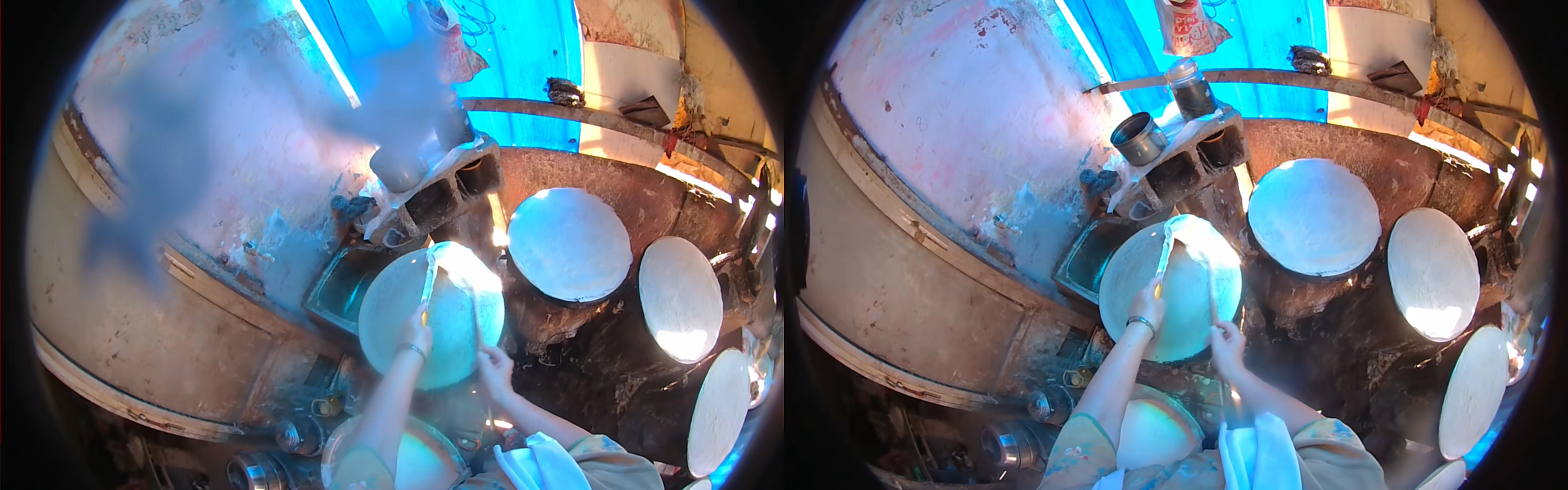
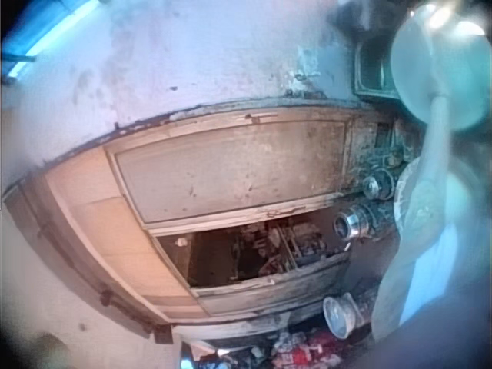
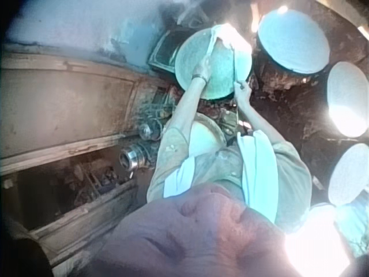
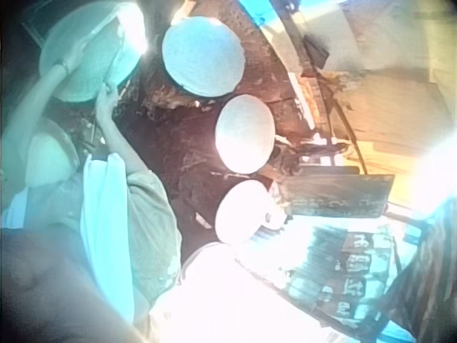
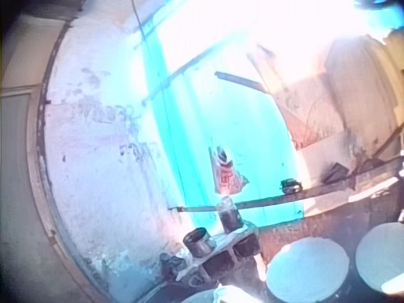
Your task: The person scoops batter from a container using a ladle and spreads it across heated pans. The person then loosens and removes the cooked thin sheets from the pans using a stick and stacks them.
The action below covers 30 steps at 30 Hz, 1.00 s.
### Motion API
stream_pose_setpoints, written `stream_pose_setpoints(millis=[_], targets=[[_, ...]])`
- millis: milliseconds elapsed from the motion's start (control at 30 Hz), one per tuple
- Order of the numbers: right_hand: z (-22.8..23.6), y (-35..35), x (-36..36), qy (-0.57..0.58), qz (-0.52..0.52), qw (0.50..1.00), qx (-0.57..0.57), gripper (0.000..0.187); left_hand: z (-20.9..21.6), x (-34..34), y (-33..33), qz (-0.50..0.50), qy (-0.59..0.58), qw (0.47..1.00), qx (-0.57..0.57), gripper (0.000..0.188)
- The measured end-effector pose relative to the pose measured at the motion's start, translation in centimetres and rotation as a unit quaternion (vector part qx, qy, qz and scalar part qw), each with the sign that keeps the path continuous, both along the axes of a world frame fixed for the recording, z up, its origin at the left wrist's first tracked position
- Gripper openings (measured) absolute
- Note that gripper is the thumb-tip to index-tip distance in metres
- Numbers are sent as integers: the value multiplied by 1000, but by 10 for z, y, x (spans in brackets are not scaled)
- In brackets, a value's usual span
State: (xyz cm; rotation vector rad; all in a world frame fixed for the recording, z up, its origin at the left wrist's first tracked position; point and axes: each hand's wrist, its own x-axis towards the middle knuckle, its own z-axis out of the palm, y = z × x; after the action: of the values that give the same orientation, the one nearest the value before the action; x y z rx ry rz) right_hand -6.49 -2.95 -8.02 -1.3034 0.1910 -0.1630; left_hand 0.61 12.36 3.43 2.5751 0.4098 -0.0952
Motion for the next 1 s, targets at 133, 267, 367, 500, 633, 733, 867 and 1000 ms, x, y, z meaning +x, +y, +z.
stream_pose_setpoints(millis=[133, 267, 367, 500, 633, 733, 867, 1000], targets=[[71, -18, 0, 216, 103, 967, 88, 21, -7, -5, 17, 22, -4, 1000, 4, 49], [53, -6, 6, 151, 93, 984, 13, 22, -10, -1, 26, 27, -22, 999, -10, 48], [67, -5, 18, 156, 125, 978, 52, 21, -16, -12, 43, 54, -31, 998, 12, 45], [39, 10, 36, 132, 101, 985, 57, 20, -30, -17, 66, 91, -76, 993, -11, 47], [56, 14, 50, 109, 182, 977, -16, 25, -42, -38, 88, 103, -112, 988, -3, 50], [38, 17, 71, 129, 133, 982, -20, 21, -45, -60, 97, 157, -79, 981, -87, 50], [26, 42, 72, 30, 195, 973, -116, 21, -70, -85, 106, 216, -99, 957, -167, 54], [3, 13, 131, -1, 152, 964, -219, 22, -39, -132, 84, 246, -63, 901, -352, 52]])
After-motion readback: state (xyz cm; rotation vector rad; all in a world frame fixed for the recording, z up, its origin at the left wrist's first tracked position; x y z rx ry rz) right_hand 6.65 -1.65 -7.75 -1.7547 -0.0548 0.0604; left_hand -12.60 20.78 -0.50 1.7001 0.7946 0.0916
